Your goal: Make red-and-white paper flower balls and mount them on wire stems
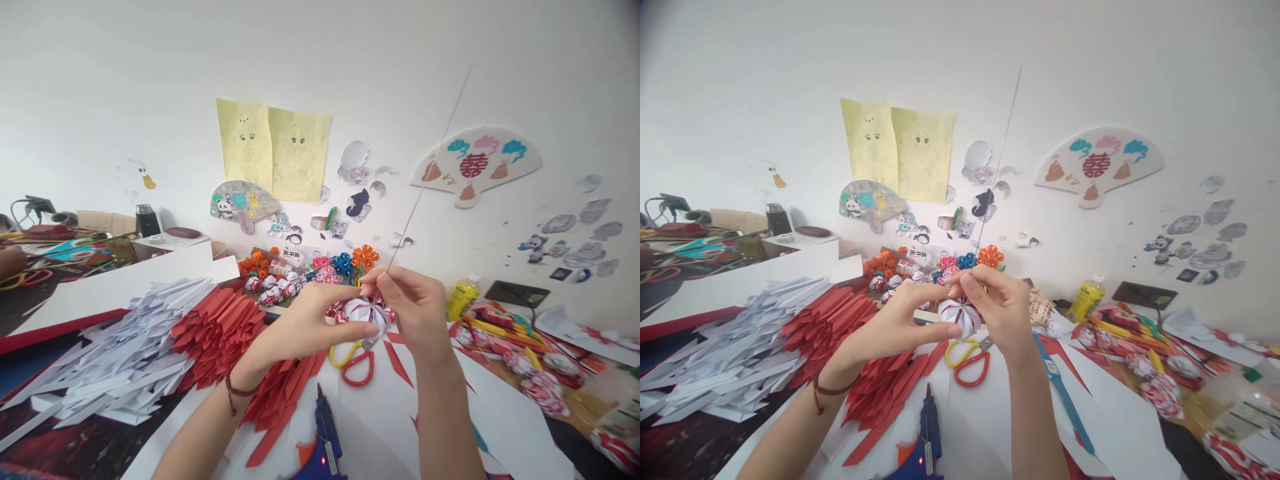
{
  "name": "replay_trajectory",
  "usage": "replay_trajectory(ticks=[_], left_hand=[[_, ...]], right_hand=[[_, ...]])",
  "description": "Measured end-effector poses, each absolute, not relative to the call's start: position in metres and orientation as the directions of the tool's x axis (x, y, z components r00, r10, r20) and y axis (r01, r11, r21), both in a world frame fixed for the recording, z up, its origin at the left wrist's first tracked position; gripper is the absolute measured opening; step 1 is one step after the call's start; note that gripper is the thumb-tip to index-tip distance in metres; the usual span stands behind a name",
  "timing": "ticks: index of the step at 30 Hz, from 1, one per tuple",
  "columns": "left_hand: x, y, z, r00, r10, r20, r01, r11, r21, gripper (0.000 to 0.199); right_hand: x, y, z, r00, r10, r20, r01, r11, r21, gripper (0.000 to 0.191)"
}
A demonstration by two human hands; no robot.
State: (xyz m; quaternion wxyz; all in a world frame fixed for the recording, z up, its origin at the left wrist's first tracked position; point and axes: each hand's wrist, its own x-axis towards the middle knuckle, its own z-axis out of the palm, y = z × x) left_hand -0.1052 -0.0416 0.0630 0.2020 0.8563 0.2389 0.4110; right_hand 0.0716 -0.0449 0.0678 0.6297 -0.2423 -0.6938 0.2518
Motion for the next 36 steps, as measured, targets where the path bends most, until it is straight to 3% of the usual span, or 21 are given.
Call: replay_trajectory(ticks=[11, 27, 29, 31, 33, 36], left_hand=[[-0.107, -0.045, 0.064, 0.559, 0.601, 0.571, 0.238, -0.776, 0.583, 0.037], [-0.101, -0.043, 0.060, 0.516, 0.566, 0.643, 0.234, -0.815, 0.530, 0.038], [-0.101, -0.043, 0.060, 0.488, 0.550, 0.678, 0.234, -0.831, 0.505, 0.041], [-0.102, -0.042, 0.059, 0.445, 0.533, 0.720, 0.256, -0.846, 0.468, 0.044], [-0.102, -0.041, 0.058, 0.404, 0.518, 0.754, 0.296, -0.854, 0.428, 0.046], [-0.104, -0.037, 0.056, 0.352, 0.496, 0.794, 0.364, -0.854, 0.372, 0.047]], right_hand=[[0.079, -0.046, 0.066, -0.124, 0.629, 0.768, -0.005, 0.773, -0.634, 0.016], [0.079, -0.044, 0.068, -0.191, 0.565, 0.803, 0.058, 0.823, -0.565, 0.016], [0.082, -0.045, 0.070, -0.203, 0.593, 0.779, 0.066, 0.802, -0.593, 0.014], [0.086, -0.044, 0.071, -0.232, 0.663, 0.712, 0.071, 0.741, -0.668, 0.028], [0.091, -0.042, 0.069, -0.272, 0.751, 0.601, 0.077, 0.640, -0.765, 0.045], [0.096, -0.036, 0.062, -0.357, 0.844, 0.401, 0.059, 0.449, -0.892, 0.051]])
